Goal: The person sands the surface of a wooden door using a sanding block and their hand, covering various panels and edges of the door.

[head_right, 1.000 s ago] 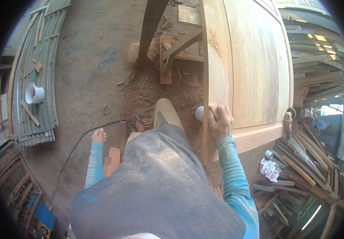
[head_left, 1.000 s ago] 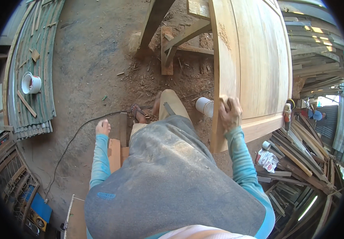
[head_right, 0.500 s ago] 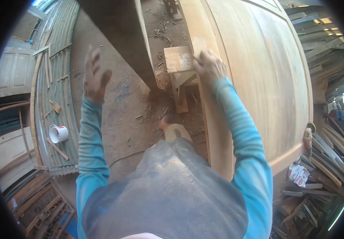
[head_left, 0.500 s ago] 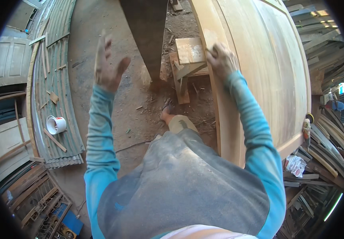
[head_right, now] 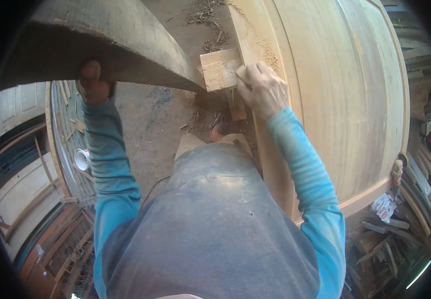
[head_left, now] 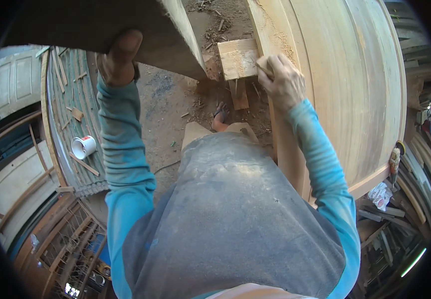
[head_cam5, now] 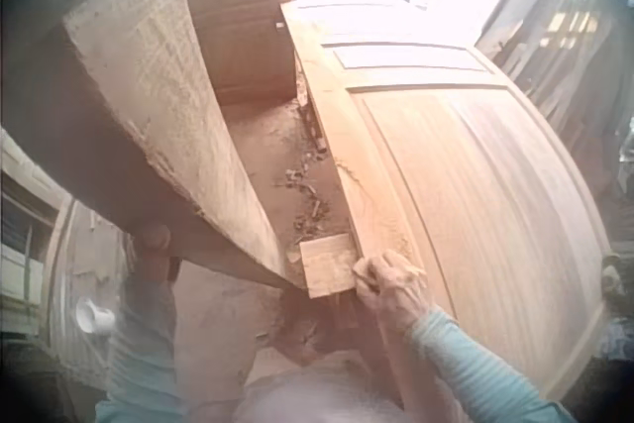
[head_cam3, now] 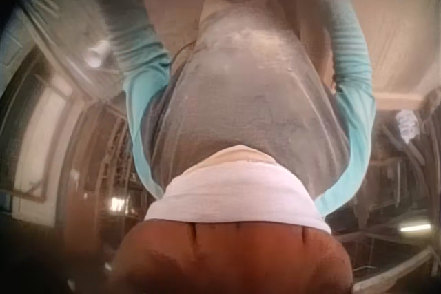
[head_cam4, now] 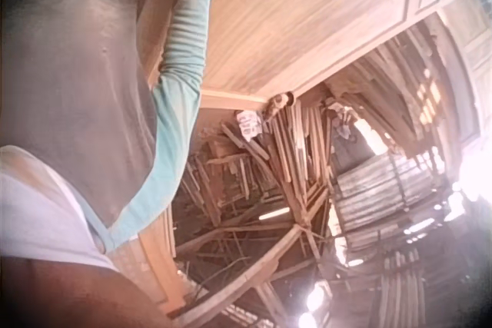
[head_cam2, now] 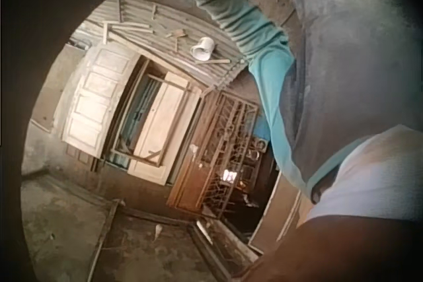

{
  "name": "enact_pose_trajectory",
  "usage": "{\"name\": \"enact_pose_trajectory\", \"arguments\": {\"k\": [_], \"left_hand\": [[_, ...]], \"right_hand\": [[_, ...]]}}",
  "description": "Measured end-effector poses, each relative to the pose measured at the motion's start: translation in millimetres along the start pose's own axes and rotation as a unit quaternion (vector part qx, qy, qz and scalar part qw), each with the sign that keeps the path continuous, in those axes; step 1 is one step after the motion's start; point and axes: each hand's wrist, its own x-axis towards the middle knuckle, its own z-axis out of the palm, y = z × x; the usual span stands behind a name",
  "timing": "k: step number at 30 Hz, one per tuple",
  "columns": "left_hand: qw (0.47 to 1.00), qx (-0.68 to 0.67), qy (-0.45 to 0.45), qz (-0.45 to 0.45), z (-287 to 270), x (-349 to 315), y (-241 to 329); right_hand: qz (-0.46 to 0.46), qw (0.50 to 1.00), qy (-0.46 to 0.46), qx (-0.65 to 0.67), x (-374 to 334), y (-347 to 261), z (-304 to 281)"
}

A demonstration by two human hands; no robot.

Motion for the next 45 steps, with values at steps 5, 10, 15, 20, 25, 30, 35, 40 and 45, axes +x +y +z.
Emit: {"name": "enact_pose_trajectory", "arguments": {"k": [5, 10, 15, 20, 25, 30, 35, 40, 45], "left_hand": [[0.994, -0.102, 0.024, 0.005, 3, 8, -5], [0.973, -0.213, 0.084, 0.043, -10, 2, -12], [0.869, -0.492, 0.056, 0.002, -25, 13, -31], [0.669, -0.529, -0.320, -0.413, -46, 116, -106], [0.589, -0.497, -0.502, -0.392, 4, 141, -124], [0.711, -0.420, -0.517, -0.225, 25, 105, -54], [0.858, -0.321, -0.385, -0.112, 12, 77, -60], [0.869, -0.294, -0.379, -0.118, 9, 80, -72], [0.855, -0.250, -0.420, -0.172, 5, 102, -86]], "right_hand": [[0.132, 0.989, -0.042, -0.047, 104, 23, 0], [0.164, 0.984, 0.017, 0.068, 30, -26, -50], [0.405, 0.886, 0.224, 0.034, -142, -58, -92], [0.675, 0.680, 0.216, -0.186, -302, -99, -110], [0.794, 0.535, 0.152, -0.248, -348, -140, -84], [0.788, 0.520, 0.247, -0.217, -276, -79, -45], [0.644, 0.707, 0.195, -0.217, -33, 6, 15], [0.629, 0.741, 0.219, -0.080, 43, -27, -8], [0.647, 0.659, 0.356, -0.144, -144, -96, -29]]}}
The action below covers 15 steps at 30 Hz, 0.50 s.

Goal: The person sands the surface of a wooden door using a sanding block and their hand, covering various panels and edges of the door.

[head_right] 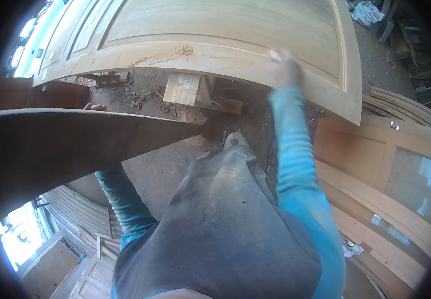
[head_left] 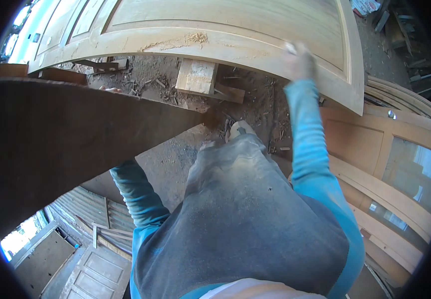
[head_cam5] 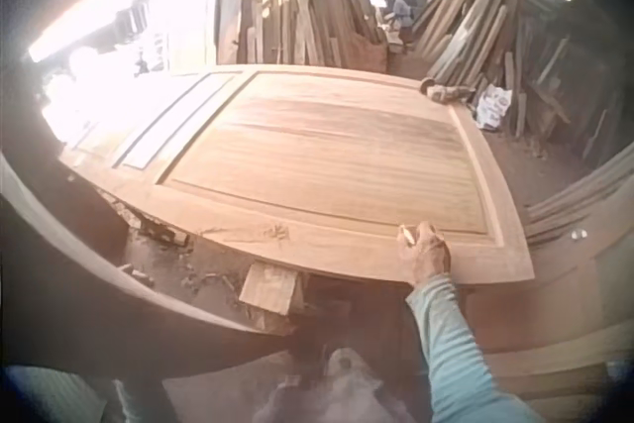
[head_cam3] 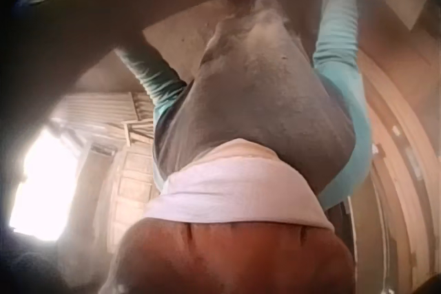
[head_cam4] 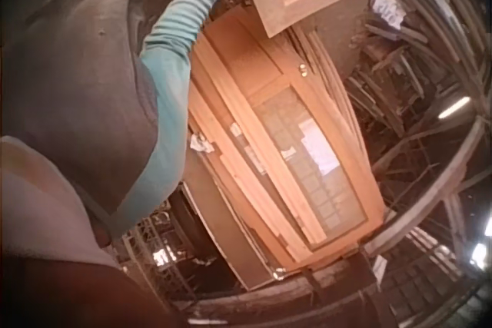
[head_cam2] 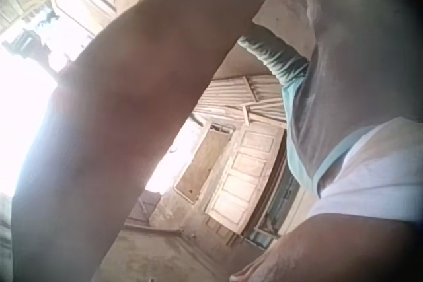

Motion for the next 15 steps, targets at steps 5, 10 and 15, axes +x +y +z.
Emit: {"name": "enact_pose_trajectory", "arguments": {"k": [5, 10, 15], "left_hand": [[0.980, -0.193, 0.041, -0.031, 2, 7, -13], [0.994, -0.105, 0.004, 0.022, 8, 18, -16], [0.994, -0.106, -0.011, 0.036, -9, 22, -24]], "right_hand": [[0.210, 0.958, -0.025, -0.195, -8, 100, -64], [-0.047, 0.987, -0.151, -0.004, -12, -73, 91], [-0.118, 0.956, -0.265, 0.033, -22, -187, 101]]}}
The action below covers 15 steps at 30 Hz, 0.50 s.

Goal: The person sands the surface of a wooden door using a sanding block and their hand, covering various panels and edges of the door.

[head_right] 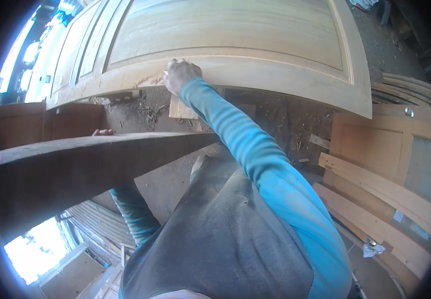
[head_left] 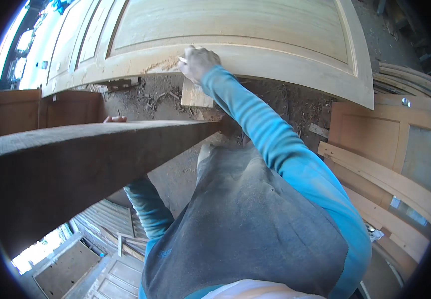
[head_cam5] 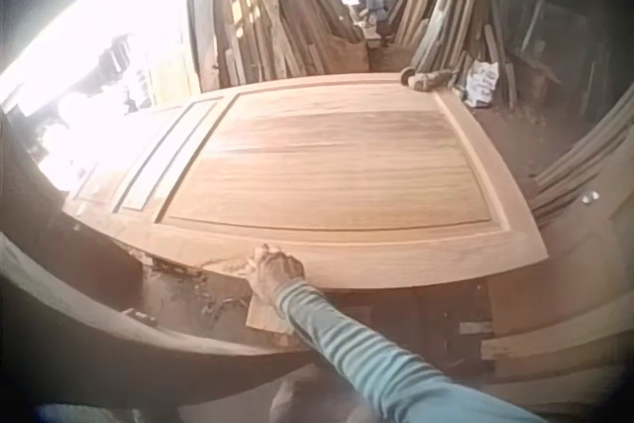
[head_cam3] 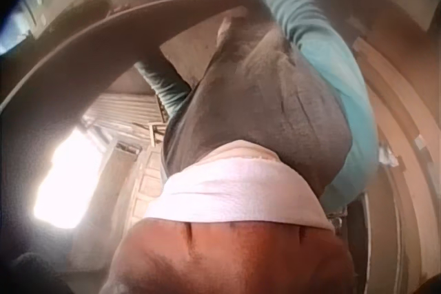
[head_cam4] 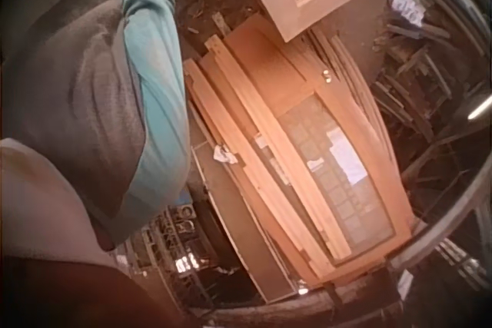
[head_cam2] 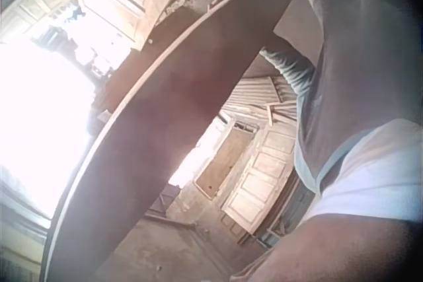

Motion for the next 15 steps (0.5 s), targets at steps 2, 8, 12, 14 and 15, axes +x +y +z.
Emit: {"name": "enact_pose_trajectory", "arguments": {"k": [2, 8, 12, 14, 15], "left_hand": [[0.999, 0.029, -0.021, 0.015, -7, -2, 1], [0.993, 0.074, -0.079, 0.056, -3, 7, -10], [0.989, 0.090, -0.092, 0.071, -32, -12, -8], [0.987, 0.083, -0.120, 0.071, -32, -16, -7], [0.986, 0.088, -0.124, 0.072, -40, -21, -5]], "right_hand": [[0.048, 0.996, 0.050, 0.057, -25, 34, -25], [0.335, 0.881, 0.312, -0.117, -106, 229, -118], [0.276, 0.923, 0.264, -0.051, -22, 157, -32], [0.178, 0.949, 0.257, -0.036, 36, 80, 44], [0.157, 0.975, 0.152, -0.038, 43, 19, 56]]}}
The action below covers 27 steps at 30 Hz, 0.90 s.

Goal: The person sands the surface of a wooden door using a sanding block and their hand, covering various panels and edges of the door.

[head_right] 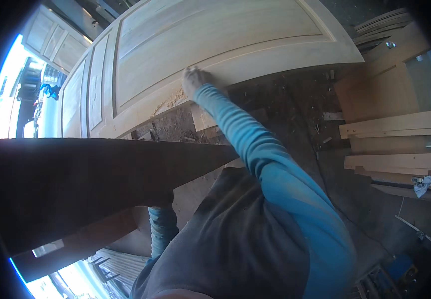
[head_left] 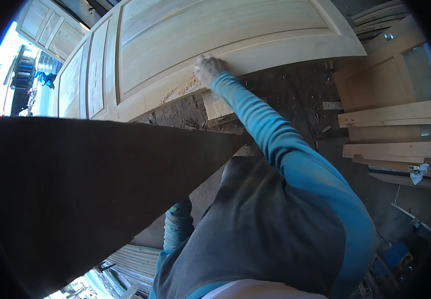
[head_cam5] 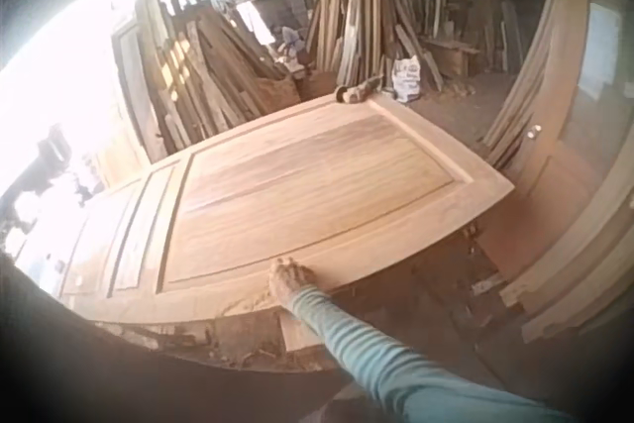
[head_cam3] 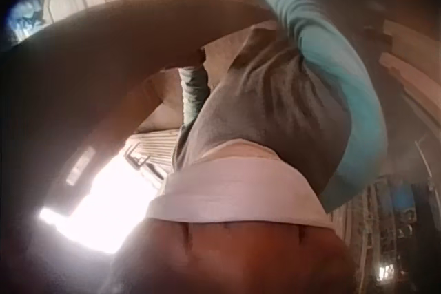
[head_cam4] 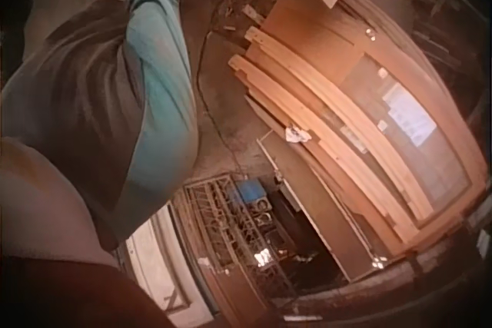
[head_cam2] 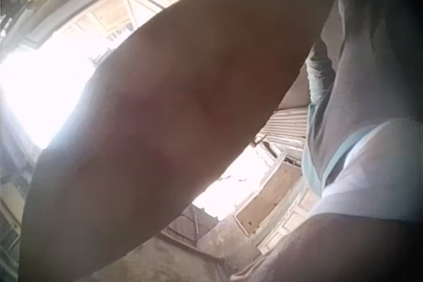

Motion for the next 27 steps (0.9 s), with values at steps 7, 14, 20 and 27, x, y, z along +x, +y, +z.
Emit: {"name": "enact_pose_trajectory", "arguments": {"k": [7, 14, 20, 27], "left_hand": [[1.000, -0.006, -0.006, 0.008, -11, -5, -3], [1.000, 0.012, 0.003, -0.012, -1, 4, 6], [1.000, 0.007, 0.006, -0.026, 17, 30, 1], [0.998, 0.004, 0.038, -0.049, 13, 49, 2]], "right_hand": [[0.011, 1.000, 0.011, 0.019, -54, 41, -53], [0.244, 0.910, 0.336, -0.018, -61, 355, -210], [0.004, 0.993, 0.111, -0.023, -31, 93, -49], [0.182, 0.966, 0.168, -0.070, -24, 373, -218]]}}
